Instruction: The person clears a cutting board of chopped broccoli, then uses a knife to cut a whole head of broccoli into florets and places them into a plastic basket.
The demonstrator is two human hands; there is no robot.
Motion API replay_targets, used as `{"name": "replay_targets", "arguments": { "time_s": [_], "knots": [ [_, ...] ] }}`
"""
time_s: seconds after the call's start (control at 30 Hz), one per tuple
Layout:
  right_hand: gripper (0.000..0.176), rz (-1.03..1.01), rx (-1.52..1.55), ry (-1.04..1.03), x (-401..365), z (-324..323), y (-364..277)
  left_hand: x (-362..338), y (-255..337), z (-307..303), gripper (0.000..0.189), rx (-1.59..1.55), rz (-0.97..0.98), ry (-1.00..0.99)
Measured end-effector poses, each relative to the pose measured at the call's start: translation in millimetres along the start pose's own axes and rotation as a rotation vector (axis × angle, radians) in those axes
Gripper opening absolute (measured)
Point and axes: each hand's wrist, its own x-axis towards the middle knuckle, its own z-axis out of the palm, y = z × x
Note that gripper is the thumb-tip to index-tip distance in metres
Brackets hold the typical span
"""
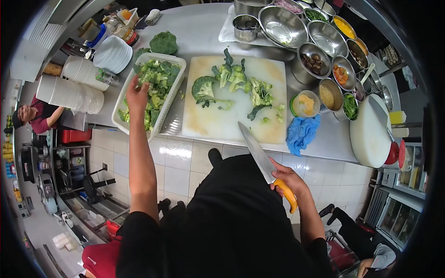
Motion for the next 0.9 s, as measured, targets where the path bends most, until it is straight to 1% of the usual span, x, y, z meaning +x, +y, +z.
{"name": "replay_targets", "arguments": {
  "time_s": [0.03,0.07,0.1,0.13,0.2,0.23,0.27,0.3,0.33,0.37,0.4,0.47,0.5,0.53,0.57,0.6,0.67,0.73,0.77,0.8,0.87,0.9],
  "knots": [
    [0.057,-0.007,0.000,-0.002,1.1,-0.6,3.5,6.6,-0.4,-3.0,0.046,0.485,0.161,0.081],
    [0.058,-0.088,-0.181,0.054,3.4,-1.7,11.0,3.7,-5.6,-1.4,0.046,0.486,0.168,0.083],
    [0.058,-0.170,-0.360,0.108,7.3,-1.0,14.4,-14.9,7.8,11.7,0.049,0.387,0.137,0.026],
    [0.058,-0.177,-0.356,0.102,11.0,3.3,13.2,-30.6,17.8,25.7,0.053,0.289,0.104,-0.032],
    [0.061,-0.265,-0.564,0.193,15.1,17.2,10.4,-50.2,1.1,56.4,0.053,0.245,0.142,-0.306],
    [0.063,-0.315,-0.654,0.211,19.5,28.0,1.6,-60.6,3.6,74.6,0.054,0.302,0.216,-0.363],
    [0.063,-0.317,-0.658,0.219,31.3,33.9,-1.6,-69.4,5.9,90.9,0.055,0.356,0.290,-0.419],
    [0.063,-0.493,-0.857,0.251,50.6,36.7,-0.9,-71.8,3.5,105.2,0.055,0.349,0.295,-0.418],
    [0.063,-0.671,-1.052,0.281,65.8,41.1,-2.2,-69.8,-4.5,118.8,0.055,0.407,0.437,-0.362],
    [0.063,-0.678,-1.049,0.289,75.4,48.0,-8.2,-65.6,-11.7,127.3,0.056,0.465,0.581,-0.305],
    [0.064,-0.677,-1.082,0.324,83.5,54.5,-14.8,-59.9,-16.0,129.4,0.056,0.462,0.591,-0.309],
    [0.064,-0.682,-1.111,0.371,85.8,64.5,-20.8,-46.0,-23.7,129.6,0.053,0.212,0.092,-0.574],
    [0.065,-0.646,-1.144,0.456,81.5,69.3,-24.7,-41.9,-30.1,130.9,0.053,0.210,0.103,-0.577],
    [0.066,-0.605,-1.174,0.539,77.0,72.4,-27.0,-40.6,-38.2,130.5,0.048,0.040,0.227,-0.525],
    [0.066,-0.608,-1.170,0.543,73.0,71.5,-26.7,-39.2,-46.7,128.9,0.043,-0.129,0.348,-0.471],
    [0.065,-0.622,-1.171,0.569,67.7,68.8,-25.8,-37.2,-51.9,125.8,0.043,-0.129,0.352,-0.475],
    [0.064,-0.628,-1.173,0.584,53.1,65.5,-21.4,-41.3,-65.6,114.8,0.038,0.012,0.325,-0.465],
    [0.066,-0.486,-1.225,0.534,34.1,68.6,-23.3,-54.6,-57.4,106.4,0.039,0.037,0.345,-0.448],
    [0.066,-0.484,-1.219,0.535,28.8,70.8,-21.8,-59.8,-50.4,105.1,0.040,0.055,0.364,-0.433],
    [0.068,-0.481,-1.274,0.529,23.9,72.3,-19.1,-64.3,-41.4,105.1,0.040,0.057,0.361,-0.438],
    [0.069,-0.478,-1.330,0.520,21.3,75.3,-18.0,-70.2,-23.0,105.5,0.047,0.292,0.396,-0.337],
    [0.071,-0.525,-1.338,0.513,22.6,79.5,-19.6,-71.2,-18.1,106.7,0.047,0.293,0.396,-0.337]
  ]
}}
